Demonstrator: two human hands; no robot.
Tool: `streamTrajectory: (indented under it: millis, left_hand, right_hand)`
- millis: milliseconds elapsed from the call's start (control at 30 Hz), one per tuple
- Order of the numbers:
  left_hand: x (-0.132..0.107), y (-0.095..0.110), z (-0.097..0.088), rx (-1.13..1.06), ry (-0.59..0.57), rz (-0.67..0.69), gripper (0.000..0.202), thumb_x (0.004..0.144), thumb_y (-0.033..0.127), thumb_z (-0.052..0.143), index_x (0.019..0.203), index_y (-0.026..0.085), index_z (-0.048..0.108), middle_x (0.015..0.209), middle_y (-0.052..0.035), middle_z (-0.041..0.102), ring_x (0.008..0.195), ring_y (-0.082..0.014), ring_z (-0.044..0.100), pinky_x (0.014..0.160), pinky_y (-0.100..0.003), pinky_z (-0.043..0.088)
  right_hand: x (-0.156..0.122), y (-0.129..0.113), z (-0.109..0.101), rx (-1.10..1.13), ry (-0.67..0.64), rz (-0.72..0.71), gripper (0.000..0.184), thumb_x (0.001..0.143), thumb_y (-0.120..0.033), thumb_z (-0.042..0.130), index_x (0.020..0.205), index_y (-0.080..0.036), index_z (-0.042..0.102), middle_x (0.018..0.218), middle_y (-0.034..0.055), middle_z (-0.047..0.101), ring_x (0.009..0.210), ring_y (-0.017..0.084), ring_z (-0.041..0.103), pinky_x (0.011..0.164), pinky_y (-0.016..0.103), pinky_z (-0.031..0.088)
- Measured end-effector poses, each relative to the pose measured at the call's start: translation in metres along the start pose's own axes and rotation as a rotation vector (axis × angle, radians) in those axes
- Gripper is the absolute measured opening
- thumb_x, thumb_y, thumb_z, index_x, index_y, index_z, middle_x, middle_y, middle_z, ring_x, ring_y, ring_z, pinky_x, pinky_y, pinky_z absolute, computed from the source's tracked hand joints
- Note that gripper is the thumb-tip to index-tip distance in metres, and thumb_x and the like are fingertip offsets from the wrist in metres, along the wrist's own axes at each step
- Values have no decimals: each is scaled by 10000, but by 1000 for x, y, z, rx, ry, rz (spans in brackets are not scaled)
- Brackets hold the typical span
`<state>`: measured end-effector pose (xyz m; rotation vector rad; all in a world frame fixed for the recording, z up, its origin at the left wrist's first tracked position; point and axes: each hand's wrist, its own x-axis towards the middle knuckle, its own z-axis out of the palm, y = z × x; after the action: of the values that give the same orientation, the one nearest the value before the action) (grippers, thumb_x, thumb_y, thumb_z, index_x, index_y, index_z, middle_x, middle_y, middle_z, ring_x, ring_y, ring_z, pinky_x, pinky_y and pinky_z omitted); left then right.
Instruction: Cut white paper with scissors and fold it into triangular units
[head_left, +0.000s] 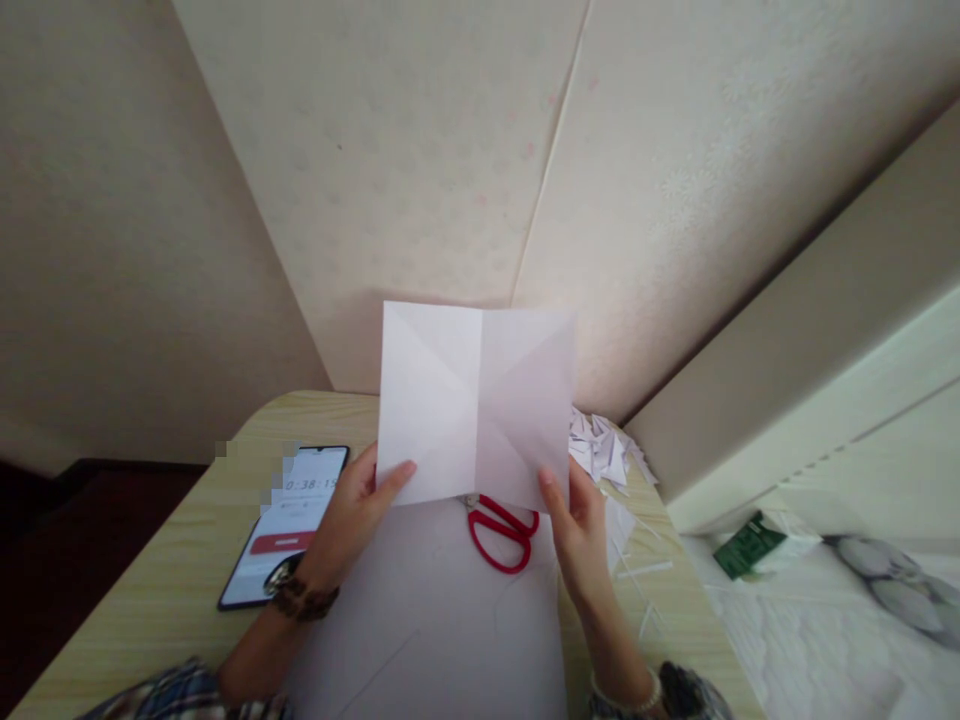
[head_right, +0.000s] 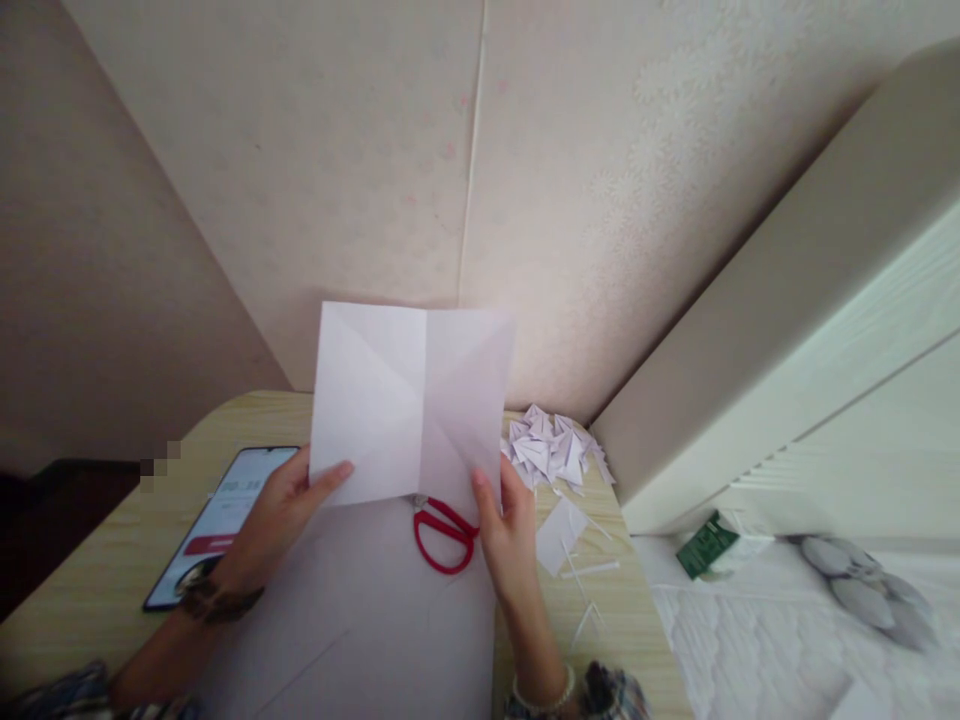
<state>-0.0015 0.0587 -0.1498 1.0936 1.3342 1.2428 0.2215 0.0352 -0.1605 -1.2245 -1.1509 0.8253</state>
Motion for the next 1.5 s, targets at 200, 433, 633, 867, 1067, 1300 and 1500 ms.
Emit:
streamTrajectory:
  millis: [200, 433, 633, 867, 1067, 1300, 1500]
  left_hand:
    - [-1, -1, 1, 8, -53, 18, 511, 721, 510, 747, 1093, 163, 692, 1178, -129, 752, 1203, -373, 630, 1005, -471, 506]
    - [-2, -10, 4, -61, -191, 4, 624, 710, 492, 780, 1211, 141, 655, 1321, -157, 683, 1248, -396, 592, 1066, -506, 458]
    - [-10, -2, 8, -156, -362, -65, 640, 672, 424, 833, 1251, 204, 675, 1250, -117, 734, 1220, -392, 614, 996, -455, 521]
    - [-18, 4, 8, -222, -465, -198, 729, 618, 342, 877, 1304, 228, 660, 1068, -98, 798, 1071, -382, 699, 845, -423, 583]
    - [-20, 2, 10, -278, -449, -292, 641, 752, 533, 744, 1303, 217, 659, 1087, -106, 789, 1074, -354, 700, 836, -408, 570]
    - [-16, -4, 9, -219, -454, -292, 666, 775, 702, 621, 1202, 199, 706, 1020, -99, 798, 1006, -332, 713, 782, -384, 558]
    - [-11, -8, 10, -73, -433, -240, 478, 720, 535, 773, 1033, 173, 759, 977, -69, 806, 920, -303, 715, 786, -338, 530]
  right_hand:
    - [-16, 3, 3, -34, -113, -73, 475, 950, -508, 550, 1388, -329, 587, 1387, 36, 652, 1317, 280, 563, 1124, 448, 425]
    - [-24, -3, 9, -89, -506, -245, 801, 888, -801, 222, 1585, -414, 145, 1698, -92, 48, 1560, 286, 21, 1254, 546, 85]
    - [-19, -5, 17, -219, -389, -265, 630, 965, -701, 193, 1551, -472, 229, 1683, -164, -97, 1546, 301, -144, 1216, 630, -59]
    - [-18, -1, 24, -48, -220, -102, 833, 975, -496, 515, 1611, -314, 8, 1709, 7, 54, 1566, 244, 45, 1262, 483, 156]
    - [-17, -2, 31, 175, -134, 30, 811, 912, -452, 613, 1572, -213, 207, 1602, 127, 383, 1460, 267, 391, 1135, 416, 438]
    - [-16, 3, 30, 174, -81, 60, 550, 904, -380, 616, 1399, -224, 434, 1397, 143, 604, 1262, 284, 600, 1051, 453, 512]
    - [-16, 6, 30, 102, -75, 34, 406, 917, -401, 584, 1282, -243, 501, 1274, 118, 660, 1158, 263, 639, 993, 421, 521]
